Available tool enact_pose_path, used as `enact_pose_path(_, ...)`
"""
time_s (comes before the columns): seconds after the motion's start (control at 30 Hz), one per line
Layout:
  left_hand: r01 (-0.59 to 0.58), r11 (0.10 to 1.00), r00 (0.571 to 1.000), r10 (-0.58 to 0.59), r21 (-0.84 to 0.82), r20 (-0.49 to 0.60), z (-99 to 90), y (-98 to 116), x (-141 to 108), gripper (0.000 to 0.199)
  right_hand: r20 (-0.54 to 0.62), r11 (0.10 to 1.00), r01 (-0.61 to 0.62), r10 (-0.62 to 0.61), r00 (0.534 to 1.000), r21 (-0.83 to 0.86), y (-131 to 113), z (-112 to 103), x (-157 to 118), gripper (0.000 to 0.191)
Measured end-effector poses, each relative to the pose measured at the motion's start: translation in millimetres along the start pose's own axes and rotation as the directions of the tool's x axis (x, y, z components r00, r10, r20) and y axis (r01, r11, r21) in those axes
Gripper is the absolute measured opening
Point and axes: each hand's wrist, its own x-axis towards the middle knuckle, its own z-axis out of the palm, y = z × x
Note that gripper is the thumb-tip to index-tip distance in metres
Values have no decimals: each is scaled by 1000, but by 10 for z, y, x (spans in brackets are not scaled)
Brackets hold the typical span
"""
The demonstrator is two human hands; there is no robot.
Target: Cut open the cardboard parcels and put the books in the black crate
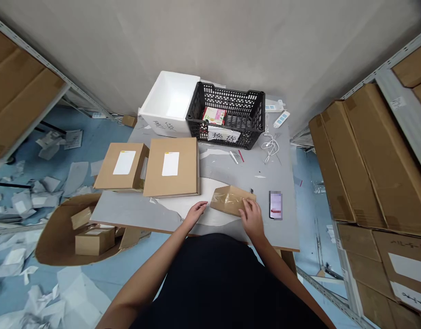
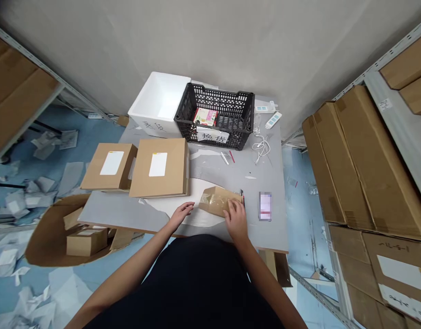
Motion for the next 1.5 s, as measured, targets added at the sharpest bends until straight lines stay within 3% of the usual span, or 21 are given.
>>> enact_pose_path(0.1,37,999,999,-36,-9,19,75,-23,71,58,-32,980,-175,179,983,98,391,-105,-170,52)
enact_pose_path(0.17,10,1000,995,-8,-14,99,151,-13,103,61,0,926,-285,294,956,246,599,-102,-271,56)
enact_pose_path(0.27,-98,995,974,98,-9,204,215,9,121,64,172,731,-457,434,885,507,706,108,-355,67)
enact_pose_path(0.33,-122,992,984,115,42,133,181,-4,111,64,297,614,-546,466,834,570,659,336,-354,72)
enact_pose_path(0.43,-71,989,997,76,131,-32,43,-79,69,59,299,687,-529,437,849,499,569,620,-282,65)
enact_pose_path(0.57,-46,985,998,54,167,-44,-85,-183,1,58,166,783,-477,450,877,399,665,690,-154,58)
enact_pose_path(0.77,-14,988,997,26,156,-77,-21,-188,-26,60,29,786,-567,579,815,246,1055,579,-93,52)
enact_pose_path(1.07,13,986,999,-5,169,-44,6,-188,-59,61,113,695,-682,677,728,229,1203,727,47,37)
enact_pose_path(1.2,33,981,996,-17,189,-83,46,-119,-79,58,154,650,-686,680,717,327,1158,624,36,31)
enact_pose_path(1.3,23,982,995,-4,186,-102,77,-80,-88,56,208,609,-671,655,726,423,1059,491,-16,39)
enact_pose_path(1.43,17,988,993,2,151,-122,126,-59,-110,54,261,600,-623,582,771,502,846,228,-71,53)
enact_pose_path(1.5,32,992,990,-15,122,-137,148,-59,-125,56,283,657,-577,506,815,485,712,59,-61,59)
